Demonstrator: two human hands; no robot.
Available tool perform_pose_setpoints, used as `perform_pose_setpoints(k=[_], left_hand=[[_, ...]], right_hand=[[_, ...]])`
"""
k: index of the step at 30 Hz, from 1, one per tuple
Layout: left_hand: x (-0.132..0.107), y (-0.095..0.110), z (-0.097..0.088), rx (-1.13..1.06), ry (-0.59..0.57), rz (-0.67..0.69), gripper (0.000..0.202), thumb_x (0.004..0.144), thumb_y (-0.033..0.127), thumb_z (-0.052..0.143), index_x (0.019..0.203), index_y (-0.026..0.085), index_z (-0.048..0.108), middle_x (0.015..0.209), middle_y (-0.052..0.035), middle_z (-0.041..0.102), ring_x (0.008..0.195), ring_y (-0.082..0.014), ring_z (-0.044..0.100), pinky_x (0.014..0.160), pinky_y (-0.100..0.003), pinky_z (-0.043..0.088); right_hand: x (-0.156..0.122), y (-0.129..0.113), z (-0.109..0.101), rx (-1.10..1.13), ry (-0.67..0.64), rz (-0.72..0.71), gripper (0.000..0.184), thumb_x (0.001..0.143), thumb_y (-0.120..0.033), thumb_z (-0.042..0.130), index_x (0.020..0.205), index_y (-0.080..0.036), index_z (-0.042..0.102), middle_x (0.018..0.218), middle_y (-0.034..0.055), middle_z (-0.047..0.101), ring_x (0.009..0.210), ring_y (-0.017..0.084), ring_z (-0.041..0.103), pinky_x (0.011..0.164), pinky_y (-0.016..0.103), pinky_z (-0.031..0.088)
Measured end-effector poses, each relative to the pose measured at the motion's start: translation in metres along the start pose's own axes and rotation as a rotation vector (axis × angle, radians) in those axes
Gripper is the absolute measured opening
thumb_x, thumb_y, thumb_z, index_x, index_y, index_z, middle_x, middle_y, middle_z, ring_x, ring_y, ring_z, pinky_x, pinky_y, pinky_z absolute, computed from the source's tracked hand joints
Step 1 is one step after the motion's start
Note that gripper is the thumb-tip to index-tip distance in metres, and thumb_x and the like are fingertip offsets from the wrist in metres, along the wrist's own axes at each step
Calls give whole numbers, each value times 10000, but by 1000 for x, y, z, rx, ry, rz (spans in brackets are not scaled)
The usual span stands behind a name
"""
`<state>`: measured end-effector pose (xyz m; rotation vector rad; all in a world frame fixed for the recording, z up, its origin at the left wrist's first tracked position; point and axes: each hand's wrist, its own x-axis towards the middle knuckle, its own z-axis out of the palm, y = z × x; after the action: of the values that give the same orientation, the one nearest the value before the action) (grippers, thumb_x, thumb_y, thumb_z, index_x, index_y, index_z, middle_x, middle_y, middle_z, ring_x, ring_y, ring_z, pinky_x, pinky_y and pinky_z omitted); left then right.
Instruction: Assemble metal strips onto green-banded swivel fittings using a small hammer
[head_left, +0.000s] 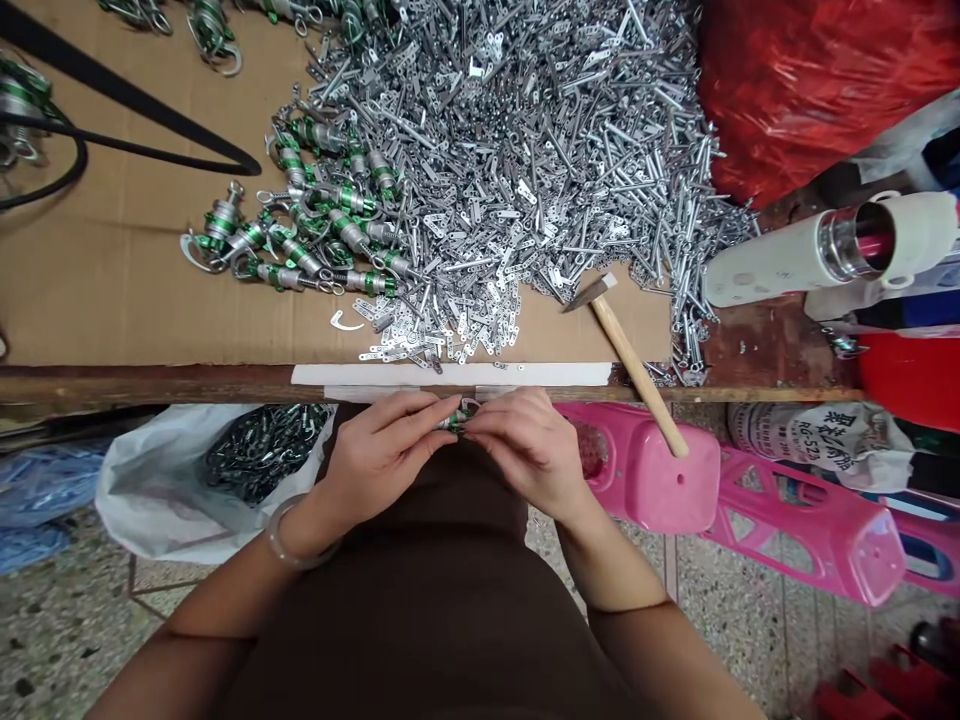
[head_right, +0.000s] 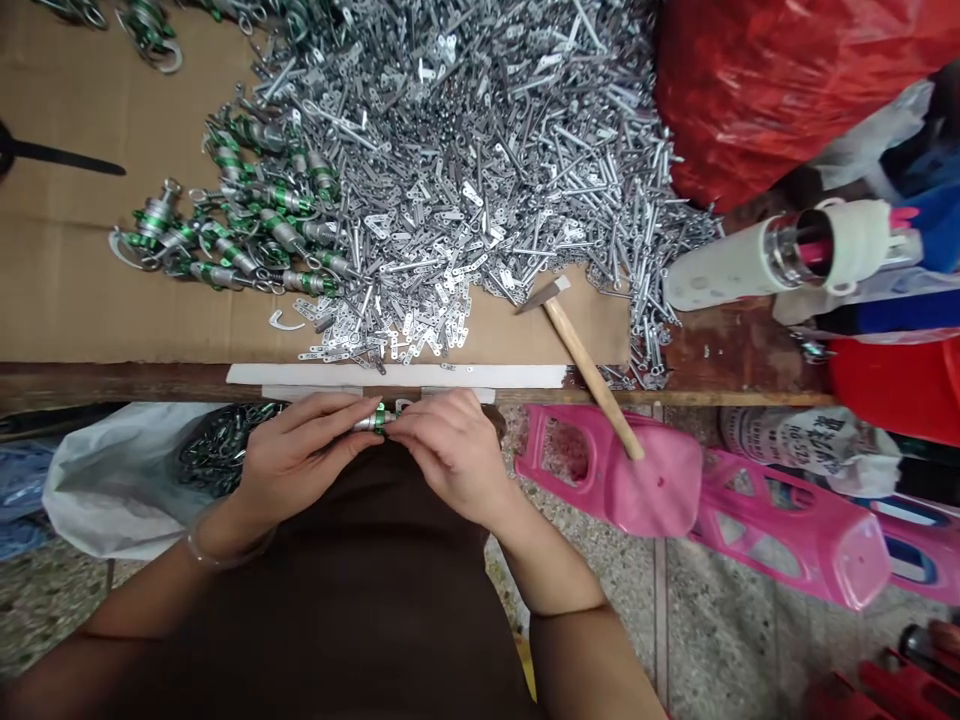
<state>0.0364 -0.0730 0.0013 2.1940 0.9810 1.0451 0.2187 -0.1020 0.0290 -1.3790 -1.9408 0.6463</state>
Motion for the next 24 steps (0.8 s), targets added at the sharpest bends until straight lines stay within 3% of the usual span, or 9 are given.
perform_pose_setpoints(k=[6,10,13,17,21,24], left_hand=[[1,1,2,14,33,18,355,809,140,606,1146,238,554,932,-22,642,819,-118,633,760,-225,552],[3,5,3,-55,35,-12,233,799,127,612,1007,230,624,903,-17,638,804,-112,627,728,-220,549],[5,7,6,-141,74,-141,140,782,128,630,892,211,654,844,-11,633,762,-103,617,695,-213,540],[6,6,13,-298,153,-337,64,761,145,649,815,178,655,787,-13,618,727,-105,609,659,-221,532],[5,5,16,-273,148,-352,37,749,149,659,779,170,652,762,-11,619,711,-100,602,657,-218,521],[6,7,14,-218,120,-321,30,756,151,645,774,174,648,744,-4,620,689,-93,595,632,-204,509]], right_hand=[[-5,-2,8,-28,112,120,78,838,-231,573,851,-240,649,753,-4,658,748,145,597,705,312,463],[-7,-3,6,-41,95,123,104,846,-253,554,850,-253,658,769,12,609,779,154,567,726,324,456],[-8,1,6,77,57,189,119,840,-316,556,915,-249,620,899,31,587,884,169,563,788,338,468],[-10,5,13,63,154,268,100,837,-299,557,902,-235,600,915,41,573,911,176,549,805,341,454],[-10,3,19,-148,269,142,69,833,-213,565,836,-249,624,796,17,602,802,162,552,741,327,409],[-10,2,20,-256,282,33,81,836,-203,567,856,-259,621,770,1,627,750,148,561,737,327,374]])
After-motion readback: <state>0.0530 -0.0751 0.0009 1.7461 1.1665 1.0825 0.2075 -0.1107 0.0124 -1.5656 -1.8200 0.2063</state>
